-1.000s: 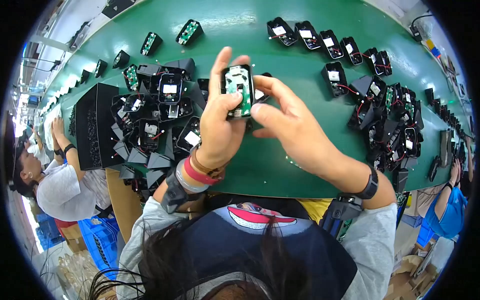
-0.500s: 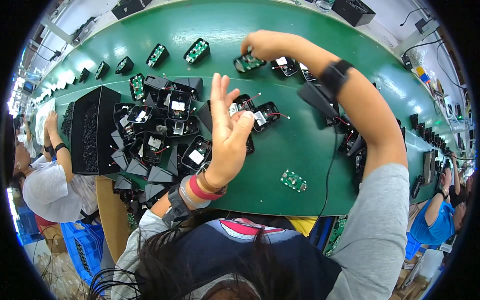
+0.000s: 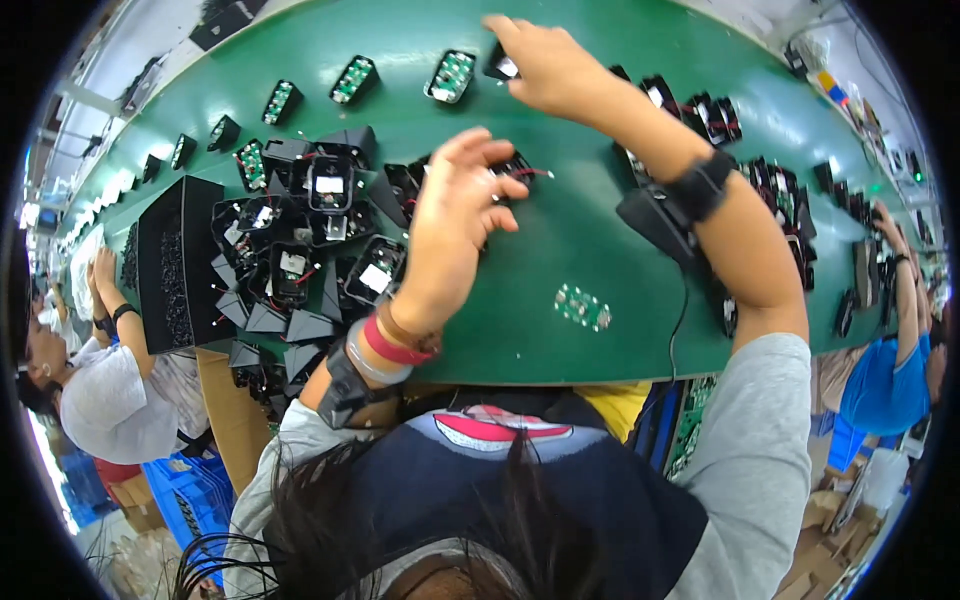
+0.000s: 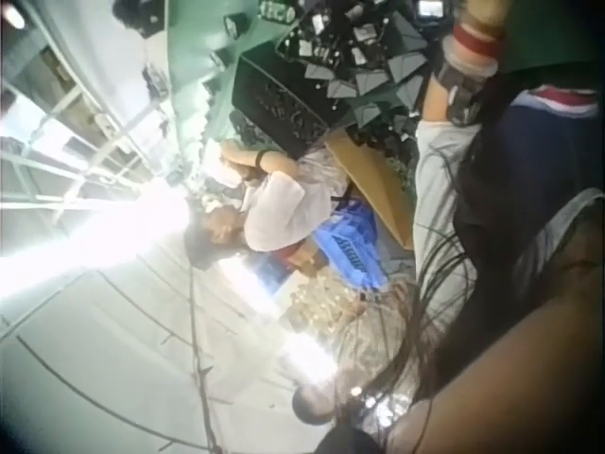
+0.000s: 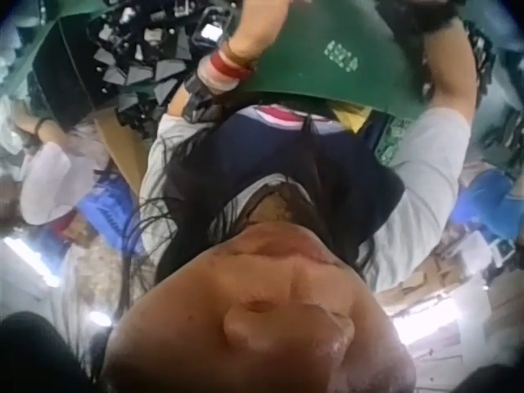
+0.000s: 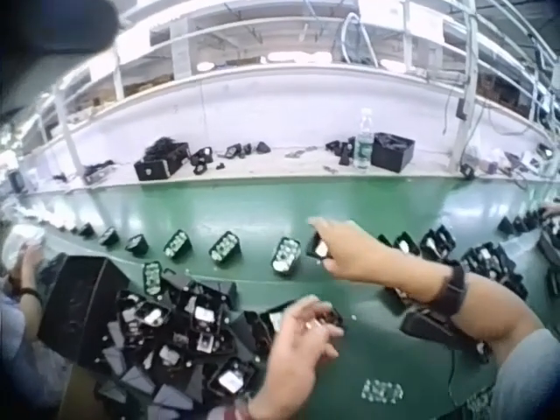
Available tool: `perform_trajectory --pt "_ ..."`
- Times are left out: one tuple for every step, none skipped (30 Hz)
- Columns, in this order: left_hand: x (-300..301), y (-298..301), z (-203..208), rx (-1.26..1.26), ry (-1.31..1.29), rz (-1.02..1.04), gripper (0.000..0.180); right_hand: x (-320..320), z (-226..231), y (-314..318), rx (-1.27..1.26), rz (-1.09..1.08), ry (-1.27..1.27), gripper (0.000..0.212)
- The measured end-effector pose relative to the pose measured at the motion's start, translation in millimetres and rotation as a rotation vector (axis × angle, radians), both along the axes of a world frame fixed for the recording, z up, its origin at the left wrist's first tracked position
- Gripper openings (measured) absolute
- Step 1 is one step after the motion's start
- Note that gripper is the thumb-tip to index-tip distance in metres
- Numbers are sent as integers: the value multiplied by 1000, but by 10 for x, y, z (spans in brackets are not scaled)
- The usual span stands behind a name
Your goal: The person picks up a black plastic housing and a green circuit board, fits the board into the housing, and connects a small wire to the board by hand. They then place the assembled unit on the table and repeat the process with another set of components.
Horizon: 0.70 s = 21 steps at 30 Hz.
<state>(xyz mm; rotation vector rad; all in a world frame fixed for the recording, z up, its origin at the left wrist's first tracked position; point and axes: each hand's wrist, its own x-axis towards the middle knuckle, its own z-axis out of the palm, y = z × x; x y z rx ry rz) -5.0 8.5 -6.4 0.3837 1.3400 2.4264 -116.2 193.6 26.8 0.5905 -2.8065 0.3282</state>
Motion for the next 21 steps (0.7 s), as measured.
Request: perform_trajectory --pt "-21 -38 33 65 -100 4 48 230 203 -109 -75 116 7 67" --pt "-25 -95 95 133 -181 -88 55 452 336 -162 -150 241 -6 68" --pt "-66 -138 147 206 -254 -173 61 652 448 -210 -135 341 -17 69" --pt "-136 -134 132 259 -265 -338 67 860 514 -246 -116 433 -29 70" --pt "-179 -151 91 350 -298 -468 62 1067 552 -311 -117 425 -22 70" --pt "-180 -152 54 377 -314 -505 57 1229 534 -298 -131 374 -10 69" --pt "-183 -157 35 399 -325 -541 51 1350 514 -293 -147 324 9 69" --pt "-174 -165 27 393 -334 -541 51 1439 541 -236 -137 331 26 65" --pt "-160 -180 47 373 -369 -512 45 1589 542 -159 -146 330 21 65" --pt "-130 -222 87 354 -397 -468 39 1776 553 -86 -221 188 -15 60" --pt "-100 -228 112 351 -396 -456 39 1956 557 -25 -288 42 -51 56" --pt "-72 -200 137 330 -409 -427 36 2159 428 4 -297 -106 -103 52" --pt "-42 -158 165 310 -422 -407 34 2362 224 0 -302 -264 -153 48" --pt "-18 -134 172 286 -408 -411 33 2500 26 -47 -267 -295 -196 44" --pt "11 -94 181 289 -413 -427 33 2603 -148 -106 -228 -337 -238 41" --pt "42 -72 203 225 -408 -379 33 2648 -278 -162 -254 -364 -242 39" --pt "63 -68 217 159 -399 -319 34 2645 -377 -214 -283 -378 -244 38" --pt "78 -62 220 119 -412 -308 33 2628 -426 -254 -286 -369 -154 35" --pt "70 -76 204 115 -409 -300 33 2598 -426 -264 -291 -362 -152 35" --pt "55 -87 158 99 -378 -294 31 2553 -422 -264 -352 -393 -243 35" --pt "47 -100 114 84 -346 -288 30 2506 -422 -263 -412 -422 -335 35"
